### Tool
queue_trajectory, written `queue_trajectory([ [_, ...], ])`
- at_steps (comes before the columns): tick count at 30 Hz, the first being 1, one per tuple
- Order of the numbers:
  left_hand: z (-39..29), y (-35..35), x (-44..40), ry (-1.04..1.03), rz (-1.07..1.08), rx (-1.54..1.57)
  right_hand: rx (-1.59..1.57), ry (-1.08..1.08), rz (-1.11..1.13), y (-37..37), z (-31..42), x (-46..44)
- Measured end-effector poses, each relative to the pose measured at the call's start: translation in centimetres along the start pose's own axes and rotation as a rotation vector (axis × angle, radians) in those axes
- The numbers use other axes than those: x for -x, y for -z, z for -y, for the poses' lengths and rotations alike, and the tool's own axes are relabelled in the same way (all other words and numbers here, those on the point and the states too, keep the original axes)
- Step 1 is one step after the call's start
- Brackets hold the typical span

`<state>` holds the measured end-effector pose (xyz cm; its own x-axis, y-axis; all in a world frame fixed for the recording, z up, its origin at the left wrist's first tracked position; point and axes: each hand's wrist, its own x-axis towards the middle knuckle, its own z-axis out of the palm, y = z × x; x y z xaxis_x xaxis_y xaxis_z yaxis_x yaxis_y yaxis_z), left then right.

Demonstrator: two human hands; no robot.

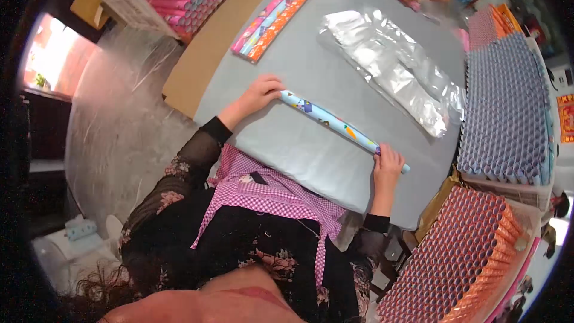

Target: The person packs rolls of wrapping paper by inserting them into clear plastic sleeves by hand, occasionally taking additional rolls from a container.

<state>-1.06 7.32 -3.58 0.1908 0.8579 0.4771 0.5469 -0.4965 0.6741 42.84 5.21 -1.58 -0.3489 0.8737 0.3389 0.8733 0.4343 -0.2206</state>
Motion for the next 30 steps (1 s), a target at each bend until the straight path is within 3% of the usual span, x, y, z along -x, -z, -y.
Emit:
queue_trajectory([
  [8, 0.0, 0.2, 0.1, 0.051, 0.006, 0.008, 0.035, 0.009, 0.008, -0.2, -0.1, 0.1],
  [12, 0.0, -0.2, 0.2, 0.006, -0.102, 0.023, -0.033, 0.009, 0.025, -0.4, -0.4, -0.2],
  [15, -0.3, 0.1, 0.0, -0.010, -0.030, 0.069, -0.017, -0.096, 0.089, 0.1, 0.0, 0.0],
  [25, 0.5, -0.5, 0.4, -0.063, -0.124, 0.004, -0.017, -0.042, 0.073, -0.5, -0.7, 0.2],
  [30, 0.5, -0.3, 0.4, 0.026, -0.003, 0.016, -0.003, -0.044, 0.050, -1.0, -1.2, 0.4],
])
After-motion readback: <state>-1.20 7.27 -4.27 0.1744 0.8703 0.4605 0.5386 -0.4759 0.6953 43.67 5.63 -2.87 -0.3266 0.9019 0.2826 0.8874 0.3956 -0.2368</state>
